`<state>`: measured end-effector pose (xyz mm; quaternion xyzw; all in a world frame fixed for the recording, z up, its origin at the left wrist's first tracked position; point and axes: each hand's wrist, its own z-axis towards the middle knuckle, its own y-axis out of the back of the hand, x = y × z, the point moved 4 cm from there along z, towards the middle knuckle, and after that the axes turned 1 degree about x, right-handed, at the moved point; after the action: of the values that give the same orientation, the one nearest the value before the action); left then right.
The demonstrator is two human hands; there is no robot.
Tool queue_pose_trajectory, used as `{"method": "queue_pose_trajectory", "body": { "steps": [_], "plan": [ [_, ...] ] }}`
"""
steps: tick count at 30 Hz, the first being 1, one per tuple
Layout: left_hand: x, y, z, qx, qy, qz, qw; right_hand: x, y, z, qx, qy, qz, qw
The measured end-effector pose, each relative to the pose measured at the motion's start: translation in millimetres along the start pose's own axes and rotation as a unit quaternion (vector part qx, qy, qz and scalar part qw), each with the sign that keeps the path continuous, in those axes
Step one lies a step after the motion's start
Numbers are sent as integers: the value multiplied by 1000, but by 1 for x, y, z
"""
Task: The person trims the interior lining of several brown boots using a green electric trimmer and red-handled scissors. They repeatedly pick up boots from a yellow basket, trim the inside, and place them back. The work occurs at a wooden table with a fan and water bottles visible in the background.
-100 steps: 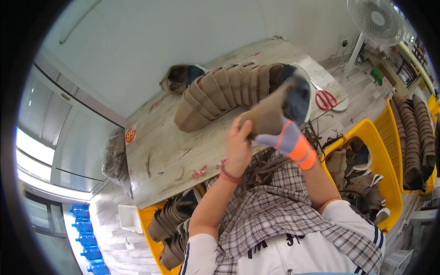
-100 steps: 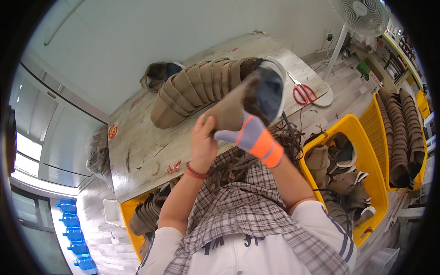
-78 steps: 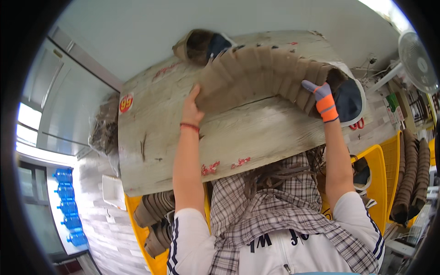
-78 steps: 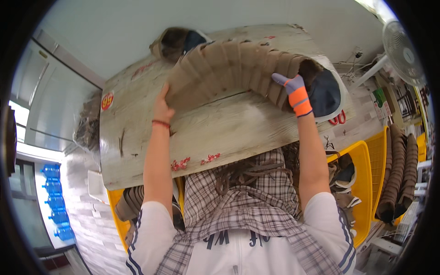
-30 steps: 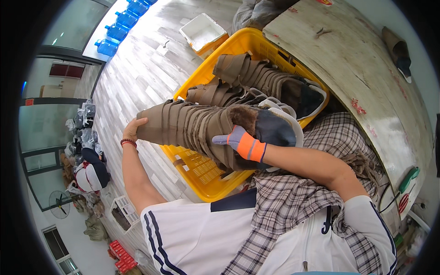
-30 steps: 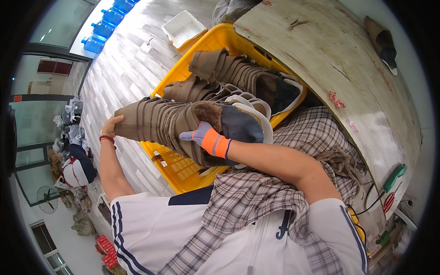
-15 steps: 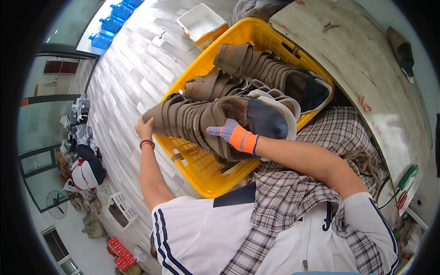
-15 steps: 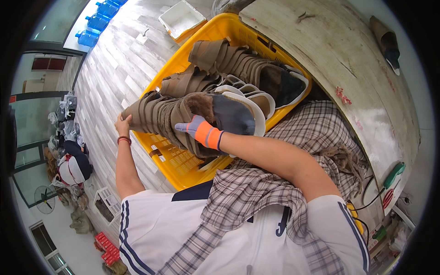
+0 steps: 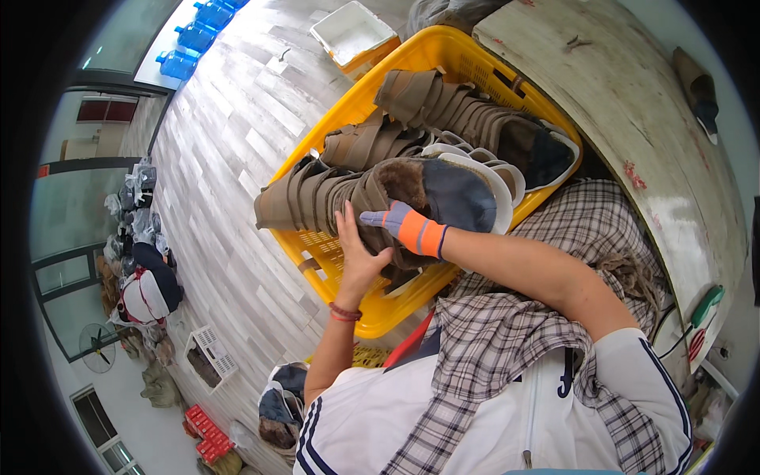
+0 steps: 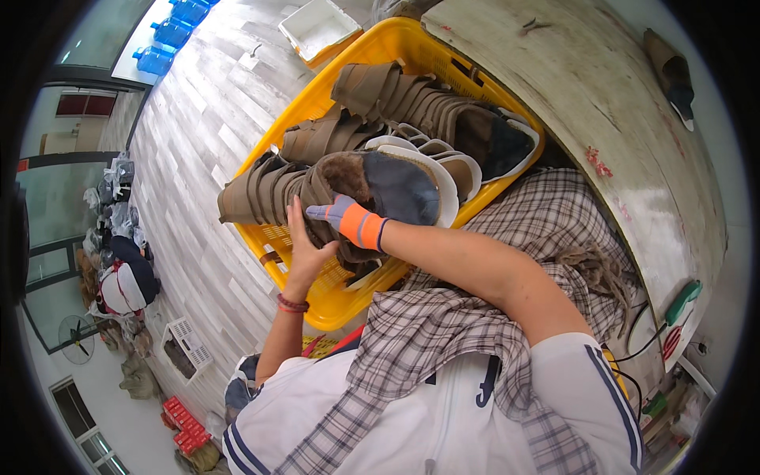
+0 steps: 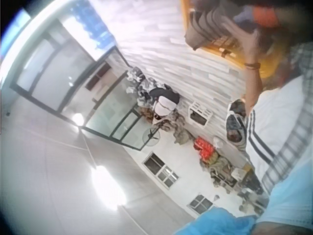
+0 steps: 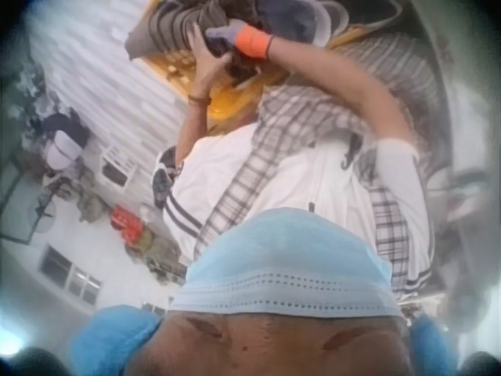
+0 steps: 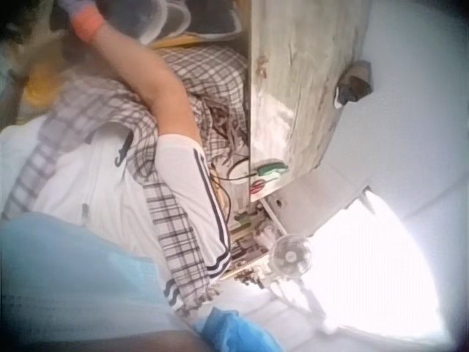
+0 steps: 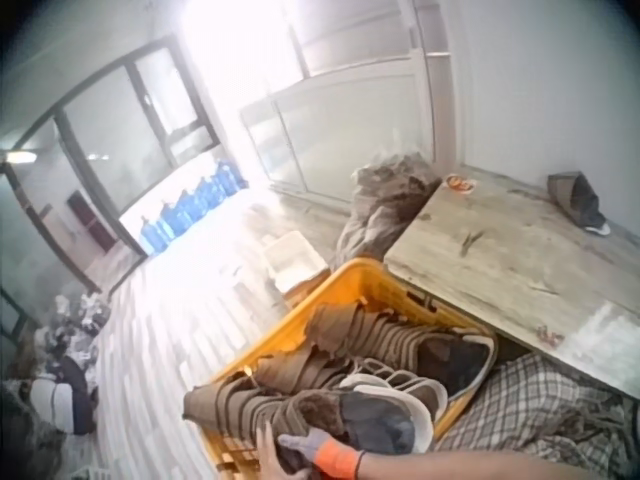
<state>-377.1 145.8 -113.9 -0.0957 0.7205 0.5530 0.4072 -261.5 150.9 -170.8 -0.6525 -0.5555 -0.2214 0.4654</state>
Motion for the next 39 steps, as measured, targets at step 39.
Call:
{"method": "queue_pose_trajectory", "body": {
  "steps": [39],
  "plan": [
    [121,-57,-46,126,16,23,992,23,147,-240,-113,55,-92,988]
  ]
}}
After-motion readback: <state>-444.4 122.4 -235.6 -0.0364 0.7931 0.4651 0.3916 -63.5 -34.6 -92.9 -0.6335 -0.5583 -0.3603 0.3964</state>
